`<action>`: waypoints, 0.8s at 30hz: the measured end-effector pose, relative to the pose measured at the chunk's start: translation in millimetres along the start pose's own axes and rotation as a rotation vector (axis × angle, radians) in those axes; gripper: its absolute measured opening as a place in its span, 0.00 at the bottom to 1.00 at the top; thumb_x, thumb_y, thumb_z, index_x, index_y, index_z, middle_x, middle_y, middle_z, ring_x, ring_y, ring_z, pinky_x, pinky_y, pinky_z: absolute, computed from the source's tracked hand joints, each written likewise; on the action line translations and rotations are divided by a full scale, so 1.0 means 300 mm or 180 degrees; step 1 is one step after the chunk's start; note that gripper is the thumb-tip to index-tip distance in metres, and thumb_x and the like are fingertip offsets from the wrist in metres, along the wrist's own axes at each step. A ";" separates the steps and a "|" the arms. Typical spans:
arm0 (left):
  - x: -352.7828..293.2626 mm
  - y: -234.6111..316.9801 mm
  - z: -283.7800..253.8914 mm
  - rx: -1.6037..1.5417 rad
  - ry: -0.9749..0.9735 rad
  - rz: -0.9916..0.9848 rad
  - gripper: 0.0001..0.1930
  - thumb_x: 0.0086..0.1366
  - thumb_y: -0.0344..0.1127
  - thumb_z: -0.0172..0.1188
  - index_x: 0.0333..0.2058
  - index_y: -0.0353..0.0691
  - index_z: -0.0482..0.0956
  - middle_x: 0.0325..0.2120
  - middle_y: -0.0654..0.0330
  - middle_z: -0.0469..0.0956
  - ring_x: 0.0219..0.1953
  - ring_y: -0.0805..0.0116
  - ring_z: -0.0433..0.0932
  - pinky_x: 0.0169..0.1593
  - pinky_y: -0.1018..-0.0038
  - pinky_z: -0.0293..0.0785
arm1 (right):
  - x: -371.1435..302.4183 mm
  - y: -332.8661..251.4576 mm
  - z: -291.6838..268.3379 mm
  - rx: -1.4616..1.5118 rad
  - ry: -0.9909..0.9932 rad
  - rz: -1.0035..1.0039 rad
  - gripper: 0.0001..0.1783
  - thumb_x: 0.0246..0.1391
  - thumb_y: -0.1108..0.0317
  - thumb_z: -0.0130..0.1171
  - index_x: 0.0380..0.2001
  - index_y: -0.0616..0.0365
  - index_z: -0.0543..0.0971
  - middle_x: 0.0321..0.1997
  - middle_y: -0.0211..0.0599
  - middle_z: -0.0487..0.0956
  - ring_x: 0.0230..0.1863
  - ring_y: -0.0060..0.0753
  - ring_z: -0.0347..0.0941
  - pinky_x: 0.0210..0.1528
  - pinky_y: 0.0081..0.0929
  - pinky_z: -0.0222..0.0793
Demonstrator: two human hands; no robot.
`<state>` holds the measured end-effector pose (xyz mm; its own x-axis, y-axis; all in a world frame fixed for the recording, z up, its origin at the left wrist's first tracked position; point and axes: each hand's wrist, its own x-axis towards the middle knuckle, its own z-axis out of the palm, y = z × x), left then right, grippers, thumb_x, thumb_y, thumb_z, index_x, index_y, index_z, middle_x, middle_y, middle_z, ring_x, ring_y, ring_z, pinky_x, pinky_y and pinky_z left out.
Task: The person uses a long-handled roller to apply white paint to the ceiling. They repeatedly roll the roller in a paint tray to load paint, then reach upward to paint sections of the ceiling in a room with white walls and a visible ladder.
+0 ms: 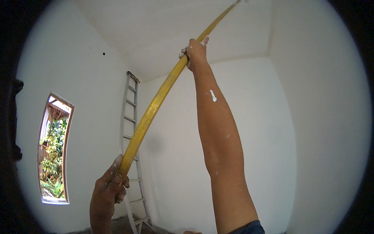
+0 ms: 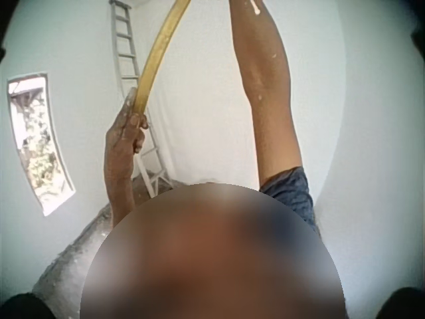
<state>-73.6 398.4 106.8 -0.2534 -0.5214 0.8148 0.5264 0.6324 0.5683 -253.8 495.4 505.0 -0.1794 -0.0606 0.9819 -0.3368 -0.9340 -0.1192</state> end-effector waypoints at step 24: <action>-0.143 0.069 0.680 -0.0357 -0.0119 0.0116 0.25 0.76 0.39 0.51 0.68 0.40 0.67 0.27 0.62 0.73 0.21 0.80 0.62 0.24 0.82 0.60 | 0.029 -0.390 -0.607 -0.0449 0.0100 0.0002 0.47 0.67 0.68 0.41 0.74 0.35 0.22 0.23 0.28 0.63 0.20 0.22 0.64 0.21 0.24 0.70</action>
<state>-217.3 550.7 106.7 -0.2613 -0.4762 0.8396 0.6228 0.5814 0.5235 -384.4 668.3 500.8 -0.2078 -0.0481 0.9770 -0.4628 -0.8751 -0.1415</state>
